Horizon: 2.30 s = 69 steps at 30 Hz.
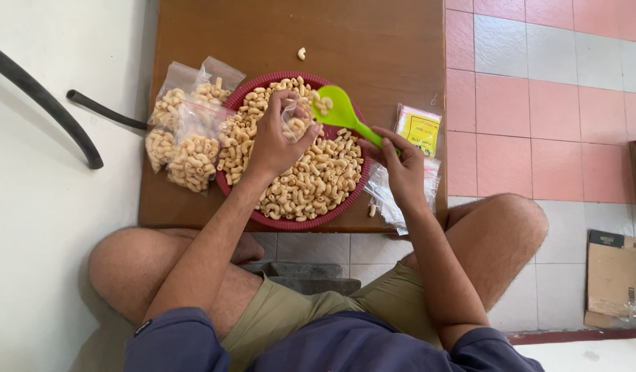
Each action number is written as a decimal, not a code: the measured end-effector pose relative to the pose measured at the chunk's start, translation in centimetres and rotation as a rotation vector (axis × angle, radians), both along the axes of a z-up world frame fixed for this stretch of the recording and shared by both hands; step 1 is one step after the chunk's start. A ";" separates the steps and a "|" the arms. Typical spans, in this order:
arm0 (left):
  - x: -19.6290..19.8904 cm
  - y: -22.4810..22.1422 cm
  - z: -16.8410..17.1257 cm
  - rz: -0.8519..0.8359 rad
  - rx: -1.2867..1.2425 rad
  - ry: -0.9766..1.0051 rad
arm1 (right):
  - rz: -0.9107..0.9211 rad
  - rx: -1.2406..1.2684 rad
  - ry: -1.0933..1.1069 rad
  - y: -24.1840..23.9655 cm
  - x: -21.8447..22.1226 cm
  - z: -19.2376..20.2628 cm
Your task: The person uses a green spoon to scoop cashew nuts from a red basket into small clear plastic bags, then seals the bags by hand.
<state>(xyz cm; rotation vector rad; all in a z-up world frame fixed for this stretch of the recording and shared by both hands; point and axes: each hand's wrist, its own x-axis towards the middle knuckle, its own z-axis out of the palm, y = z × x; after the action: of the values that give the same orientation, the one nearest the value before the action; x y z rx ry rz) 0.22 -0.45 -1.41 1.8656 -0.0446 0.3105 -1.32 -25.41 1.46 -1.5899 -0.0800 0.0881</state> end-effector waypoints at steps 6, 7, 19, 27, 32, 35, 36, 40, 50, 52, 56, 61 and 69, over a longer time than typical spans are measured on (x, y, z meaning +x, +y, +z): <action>0.0 -0.1 -0.2 -0.017 0.011 -0.034 | 0.041 0.056 -0.255 -0.4 -0.2 -0.7; 0.0 0.1 0.2 -0.014 0.009 -0.030 | 0.045 0.055 -0.250 -0.4 -0.4 -0.5; 0.4 0.3 -0.5 -0.070 0.115 0.135 | 0.215 -0.090 -0.567 -0.1 -1.2 -0.7; 0.2 0.3 0.5 -0.082 0.083 0.149 | 0.195 -0.081 -0.585 -0.3 -1.0 -0.9; 0.0 0.4 0.8 -0.086 0.053 0.104 | 0.142 -0.096 -0.528 -0.1 -1.0 -0.4; 0.2 0.5 0.5 -0.083 0.046 0.064 | 0.091 -0.166 -0.456 -0.2 -0.5 -0.5; 0.3 0.4 0.4 -0.087 0.022 0.062 | 0.064 -0.217 -0.392 -0.3 -0.3 -0.6; 0.0 -0.1 0.8 -0.029 0.030 0.006 | 0.033 -0.387 -0.419 -1.3 1.1 -4.3; 0.4 1.0 0.7 -0.038 0.024 -0.004 | 0.034 -0.257 0.299 1.4 0.4 -1.8; 0.5 1.0 1.2 -0.032 0.003 0.004 | 0.000 -0.174 0.378 1.2 0.7 -1.5; 0.4 1.2 1.1 -0.016 -0.012 0.008 | -0.057 0.072 0.480 0.6 0.9 -0.6; 0.4 1.1 1.2 -0.003 -0.012 0.022 | -0.037 0.211 0.435 -0.4 0.7 -1.3; 0.5 1.9 1.9 0.055 -0.029 0.039 | -0.008 -0.480 -0.095 -0.1 2.4 -6.8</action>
<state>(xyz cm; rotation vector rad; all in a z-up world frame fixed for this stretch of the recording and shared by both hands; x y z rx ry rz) 0.71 1.46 0.49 1.8460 0.0380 0.3114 1.09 -25.56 -5.38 -2.0737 -0.1332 0.0254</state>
